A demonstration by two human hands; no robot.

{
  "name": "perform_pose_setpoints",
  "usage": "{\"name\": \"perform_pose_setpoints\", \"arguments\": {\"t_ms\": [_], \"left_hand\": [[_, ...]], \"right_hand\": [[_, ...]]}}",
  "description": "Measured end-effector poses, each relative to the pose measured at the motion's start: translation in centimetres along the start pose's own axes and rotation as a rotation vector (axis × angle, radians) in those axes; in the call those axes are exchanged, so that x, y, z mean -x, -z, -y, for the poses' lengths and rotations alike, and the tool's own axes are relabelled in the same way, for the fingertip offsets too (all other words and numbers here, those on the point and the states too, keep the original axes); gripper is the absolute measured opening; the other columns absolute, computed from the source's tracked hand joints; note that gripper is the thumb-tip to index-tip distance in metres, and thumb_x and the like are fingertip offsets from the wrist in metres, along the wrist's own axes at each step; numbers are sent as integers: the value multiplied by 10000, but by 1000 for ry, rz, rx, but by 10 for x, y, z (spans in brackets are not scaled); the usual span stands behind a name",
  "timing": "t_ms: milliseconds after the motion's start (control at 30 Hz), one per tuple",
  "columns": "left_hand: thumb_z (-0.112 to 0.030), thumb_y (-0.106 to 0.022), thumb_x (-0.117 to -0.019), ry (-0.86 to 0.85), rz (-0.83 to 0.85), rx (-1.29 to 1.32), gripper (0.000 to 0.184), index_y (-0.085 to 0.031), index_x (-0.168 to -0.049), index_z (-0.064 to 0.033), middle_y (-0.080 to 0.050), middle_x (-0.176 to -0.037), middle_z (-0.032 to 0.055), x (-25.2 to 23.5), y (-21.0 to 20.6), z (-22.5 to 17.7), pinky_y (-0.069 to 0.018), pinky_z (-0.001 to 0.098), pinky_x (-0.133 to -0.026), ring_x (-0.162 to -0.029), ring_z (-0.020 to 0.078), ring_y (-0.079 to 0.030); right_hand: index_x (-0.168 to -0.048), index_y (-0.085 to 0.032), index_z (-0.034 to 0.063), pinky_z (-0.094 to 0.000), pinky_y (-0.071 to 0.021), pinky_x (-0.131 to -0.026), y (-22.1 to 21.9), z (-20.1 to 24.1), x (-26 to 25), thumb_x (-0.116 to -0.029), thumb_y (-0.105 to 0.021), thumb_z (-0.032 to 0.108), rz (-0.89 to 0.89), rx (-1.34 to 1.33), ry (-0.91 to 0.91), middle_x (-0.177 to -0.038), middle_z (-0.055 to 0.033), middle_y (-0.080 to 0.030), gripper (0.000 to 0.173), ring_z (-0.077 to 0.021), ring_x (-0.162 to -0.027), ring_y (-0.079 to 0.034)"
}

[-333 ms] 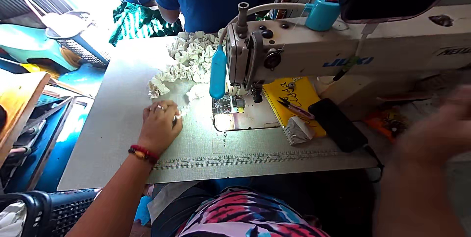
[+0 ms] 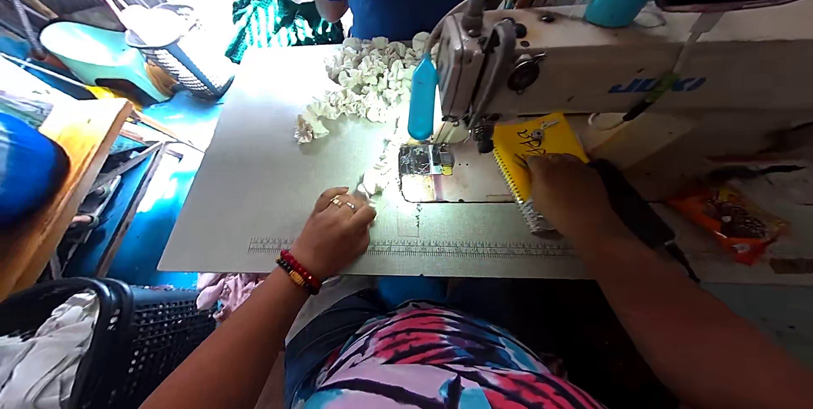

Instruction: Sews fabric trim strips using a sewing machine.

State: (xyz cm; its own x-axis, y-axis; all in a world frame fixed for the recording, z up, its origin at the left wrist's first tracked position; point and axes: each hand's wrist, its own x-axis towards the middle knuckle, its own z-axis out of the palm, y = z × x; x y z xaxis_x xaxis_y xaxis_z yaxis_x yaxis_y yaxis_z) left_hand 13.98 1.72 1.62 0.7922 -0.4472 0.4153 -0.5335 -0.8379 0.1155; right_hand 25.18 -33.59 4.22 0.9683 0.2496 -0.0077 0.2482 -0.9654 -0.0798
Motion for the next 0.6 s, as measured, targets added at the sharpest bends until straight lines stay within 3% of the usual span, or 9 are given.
{"name": "perform_pose_setpoints", "arguments": {"t_ms": [100, 167, 233, 333, 400, 467, 533, 567, 600], "left_hand": [[-181, -561, -955, 48, -7, -26, 288, -773, -1148, -155, -725, -920, 81, 7, -4, 4, -473, 498, -968, -943, 258, -693], [-221, -565, -969, 94, 28, 3, 298, -769, -1179, -162, -724, -1001, 99, 5, -4, 8, -468, 522, -959, -1009, 288, -679], [-246, -586, -983, 166, 86, 76, 266, -767, -1157, -158, -704, -1124, 122, 7, -3, 13, -448, 557, -1007, -1120, 330, -642], [-259, -618, -983, 250, 122, 154, 348, -701, -1312, -177, -634, -1341, 154, 15, 15, 21, -418, 585, -1078, -1286, 368, -567], [-178, -656, -966, 281, -28, 200, 288, -723, -1232, -90, -663, -1225, 179, 32, 38, 16, -486, 527, -1018, -1186, 348, -612], [-118, -597, -965, 346, -204, 199, 185, -727, -1037, -8, -688, -981, 142, 69, 57, 0, -557, 403, -838, -928, 243, -660], [-173, -575, -981, 540, -244, 236, 218, -694, -983, 9, -662, -845, 90, 125, 53, -18, -554, 324, -686, -739, 145, -628], [-220, -584, -988, 698, -171, 254, 254, -695, -1010, 8, -685, -866, 103, 155, 43, -27, -569, 346, -699, -752, 163, -656], [-268, -592, -991, 872, -22, 278, 320, -696, -1104, 12, -714, -988, 154, 180, 33, -34, -581, 412, -794, -873, 236, -696]], "right_hand": [[-1165, -649, -94, -661, -521, -848, 4, 9, 6, -1003, -547, -13, -56, -7, -44, -1110, -329, -656, 208, -524, -1084, -642], [-1226, -648, -75, -679, -518, -832, 3, 11, 10, -1041, -506, 30, -109, -24, -46, -1156, -334, -648, 255, -536, -1074, -643], [-1271, -636, -54, -721, -500, -804, -4, 6, 9, -1021, -507, 12, -98, 16, -54, -1190, -353, -627, 288, -569, -1099, -616], [-1322, -610, -40, -766, -463, -825, -14, -2, 5, -1053, -458, 76, -56, 18, -76, -1257, -371, -587, 330, -601, -1162, -564], [-1352, -600, -45, -786, -432, -881, -11, -8, 5, -1097, -423, 172, -52, -25, -60, -1294, -382, -573, 379, -616, -1200, -539], [-1401, -557, -44, -786, -402, -940, -7, -13, 13, -1106, -408, 225, -92, -62, -11, -1315, -390, -561, 426, -619, -1231, -518], [-1418, -560, -27, -753, -377, -1018, -3, -12, 27, -1102, -414, 261, -191, -135, 42, -1338, -377, -564, 452, -593, -1270, -510], [-1409, -576, -17, -726, -381, -1040, -2, -8, 35, -1096, -429, 274, -244, -181, 66, -1341, -367, -569, 452, -575, -1277, -515], [-1387, -595, -22, -700, -398, -1039, 0, -2, 43, -1090, -448, 273, -294, -219, 101, -1324, -362, -583, 444, -562, -1261, -533]]}}
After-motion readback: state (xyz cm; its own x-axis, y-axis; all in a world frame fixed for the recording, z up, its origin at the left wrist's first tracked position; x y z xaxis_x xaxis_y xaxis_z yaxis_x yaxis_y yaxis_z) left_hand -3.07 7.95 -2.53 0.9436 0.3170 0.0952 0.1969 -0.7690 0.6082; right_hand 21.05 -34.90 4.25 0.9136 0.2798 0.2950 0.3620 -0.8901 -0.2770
